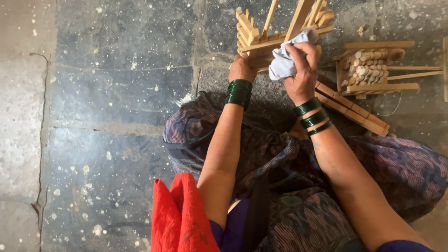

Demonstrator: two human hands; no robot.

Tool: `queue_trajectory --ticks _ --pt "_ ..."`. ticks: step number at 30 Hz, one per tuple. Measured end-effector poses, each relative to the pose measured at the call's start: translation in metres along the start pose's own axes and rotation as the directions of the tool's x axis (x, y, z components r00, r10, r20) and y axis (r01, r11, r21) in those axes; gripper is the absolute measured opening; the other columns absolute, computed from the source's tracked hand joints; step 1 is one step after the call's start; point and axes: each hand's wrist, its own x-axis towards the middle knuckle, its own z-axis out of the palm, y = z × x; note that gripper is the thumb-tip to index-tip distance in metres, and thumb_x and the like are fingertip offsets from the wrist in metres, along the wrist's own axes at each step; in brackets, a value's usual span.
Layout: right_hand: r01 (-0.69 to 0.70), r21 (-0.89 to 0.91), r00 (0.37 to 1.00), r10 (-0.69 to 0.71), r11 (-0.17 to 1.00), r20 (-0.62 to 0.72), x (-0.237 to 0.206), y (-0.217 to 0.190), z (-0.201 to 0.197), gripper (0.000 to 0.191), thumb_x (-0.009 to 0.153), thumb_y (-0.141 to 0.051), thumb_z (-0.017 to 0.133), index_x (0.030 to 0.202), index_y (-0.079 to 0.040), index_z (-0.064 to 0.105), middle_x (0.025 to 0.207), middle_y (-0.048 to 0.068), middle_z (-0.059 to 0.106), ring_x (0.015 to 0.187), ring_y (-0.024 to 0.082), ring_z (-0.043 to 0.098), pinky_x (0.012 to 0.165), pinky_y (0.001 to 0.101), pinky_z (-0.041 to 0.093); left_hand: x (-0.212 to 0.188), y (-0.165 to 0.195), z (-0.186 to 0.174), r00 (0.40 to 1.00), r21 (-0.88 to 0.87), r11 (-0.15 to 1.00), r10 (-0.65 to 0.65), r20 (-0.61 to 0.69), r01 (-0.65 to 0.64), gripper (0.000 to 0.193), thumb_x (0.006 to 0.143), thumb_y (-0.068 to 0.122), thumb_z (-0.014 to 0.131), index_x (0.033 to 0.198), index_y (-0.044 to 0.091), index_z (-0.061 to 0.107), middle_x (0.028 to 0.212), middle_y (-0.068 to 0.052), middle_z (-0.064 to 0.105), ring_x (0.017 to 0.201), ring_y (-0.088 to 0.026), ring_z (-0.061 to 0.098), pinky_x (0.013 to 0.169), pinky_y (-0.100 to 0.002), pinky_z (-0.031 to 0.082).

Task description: The person sits on the floor wiping small wooden toy parts, including a toy loom frame and a toy cart with wooden figures, using a white cloth. They turn the pieces over, lift and reposition them, and wipe different sides and surfaces of each item.

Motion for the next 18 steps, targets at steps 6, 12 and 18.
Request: queue_trajectory --ticks 6,12,18 --pt "0.187 -0.122 0.979 -0.175 0.975 0.107 -0.022 0.037 0.034 0.037 0.078 -0.006 0.088 0.111 -0.013 0.072 0.117 0.004 0.064 0.117 0.027 0.057 0.104 0.0395 0.051 0.001 0.002 -0.005 1.0 -0.026 1.0 0.0 0.008 0.0 0.054 0.071 0.02 0.084 0.121 0.014 0.064 0.12 -0.014 0.064 0.107 -0.037 0.065 0.087 -0.048 0.055" --pt "0.1 -0.045 0.972 -0.088 0.994 0.22 -0.044 0.061 0.04 0.028 0.092 0.0 0.083 0.112 -0.015 0.071 0.125 0.004 0.067 0.12 0.022 0.065 0.103 0.029 0.057 -0.001 0.004 -0.005 1.0 -0.013 1.0 -0.013 0.023 0.013 0.047 0.072 0.022 0.086 0.115 0.014 0.068 0.119 -0.014 0.064 0.107 -0.036 0.065 0.089 -0.047 0.055" --pt "0.057 0.034 0.998 -0.056 0.998 -0.026 0.013 0.02 0.006 0.046 0.077 0.018 0.066 0.111 -0.013 0.071 0.118 0.006 0.065 0.114 0.026 0.062 0.094 0.033 0.057 0.0 0.0 0.0 1.0 -0.01 1.0 0.003 0.003 -0.003 0.039 0.077 0.018 0.081 0.114 0.014 0.069 0.115 -0.012 0.067 0.105 -0.034 0.068 0.088 -0.046 0.057"
